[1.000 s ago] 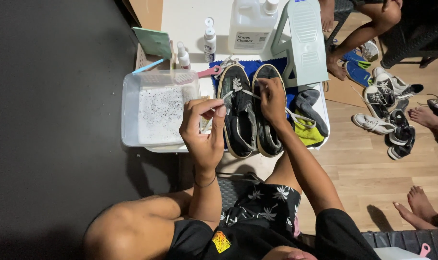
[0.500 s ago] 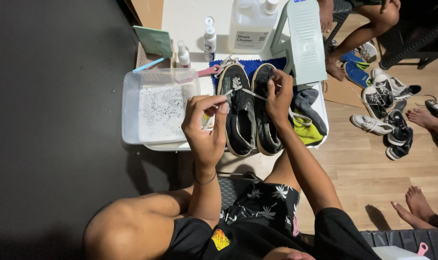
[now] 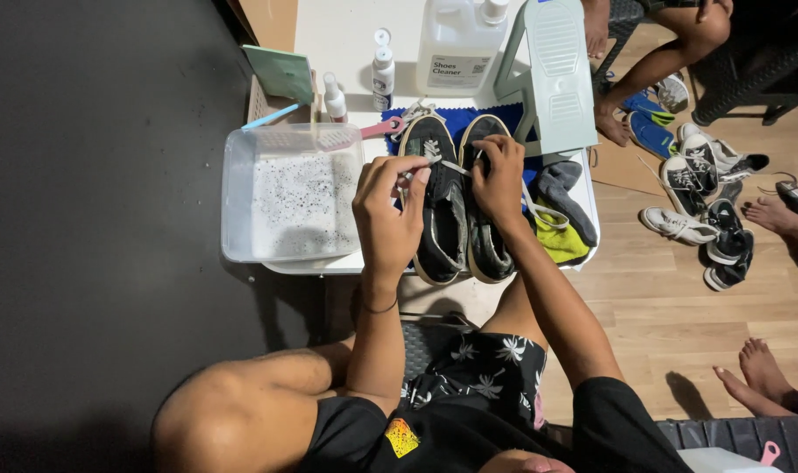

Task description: The person is threading laces through the eyelets of a black sneaker on a workspace table.

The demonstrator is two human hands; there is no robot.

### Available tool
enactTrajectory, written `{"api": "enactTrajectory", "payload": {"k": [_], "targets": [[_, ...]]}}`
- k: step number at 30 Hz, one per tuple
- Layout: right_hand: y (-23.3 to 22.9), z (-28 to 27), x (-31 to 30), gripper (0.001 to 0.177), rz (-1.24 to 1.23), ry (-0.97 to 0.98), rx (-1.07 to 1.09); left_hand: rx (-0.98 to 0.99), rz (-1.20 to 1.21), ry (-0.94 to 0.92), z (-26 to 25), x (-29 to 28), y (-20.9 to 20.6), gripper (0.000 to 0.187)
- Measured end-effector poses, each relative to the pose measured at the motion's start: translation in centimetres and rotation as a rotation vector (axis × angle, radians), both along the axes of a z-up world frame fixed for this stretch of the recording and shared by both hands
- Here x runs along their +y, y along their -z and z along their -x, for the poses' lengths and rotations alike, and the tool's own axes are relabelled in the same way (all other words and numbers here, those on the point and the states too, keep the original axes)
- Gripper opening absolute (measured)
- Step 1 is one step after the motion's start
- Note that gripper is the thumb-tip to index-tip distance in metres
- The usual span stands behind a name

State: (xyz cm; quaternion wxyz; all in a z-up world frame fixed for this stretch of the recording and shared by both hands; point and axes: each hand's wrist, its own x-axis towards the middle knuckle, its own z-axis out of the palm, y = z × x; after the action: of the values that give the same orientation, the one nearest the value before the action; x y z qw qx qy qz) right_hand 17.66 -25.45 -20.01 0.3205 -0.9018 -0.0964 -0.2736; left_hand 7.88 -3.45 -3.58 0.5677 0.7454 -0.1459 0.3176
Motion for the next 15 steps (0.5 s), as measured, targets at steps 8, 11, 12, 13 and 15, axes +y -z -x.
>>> {"api": "enactTrajectory", "payload": {"k": [8,11,12,13,15], "targets": [[-0.4,0.6,1.0,0.023,0.067,-0.439,-0.073,-0.002,-0.165,-0.091,-1.9,-0.3,2.6,0.005],[-1.5,0.5,0.9,0.031,0.093,-0.614,0.079,0.025,-0.229,-0.099,-2.6,-0.7,4.0,0.008],[-1.3,0.4,0.8,0.025,0.085,-0.594,0.117,0.032,-0.225,-0.091,-2.7,-0.9,4.3,0.008],[-1.1,0.3,0.7,0.019,0.077,-0.574,0.155,0.038,-0.221,-0.083,-2.9,-1.1,4.5,0.008],[-1.3,0.5,0.9,0.012,0.062,-0.559,0.162,0.042,-0.225,-0.079,-3.0,-1.2,4.7,0.008]]}}
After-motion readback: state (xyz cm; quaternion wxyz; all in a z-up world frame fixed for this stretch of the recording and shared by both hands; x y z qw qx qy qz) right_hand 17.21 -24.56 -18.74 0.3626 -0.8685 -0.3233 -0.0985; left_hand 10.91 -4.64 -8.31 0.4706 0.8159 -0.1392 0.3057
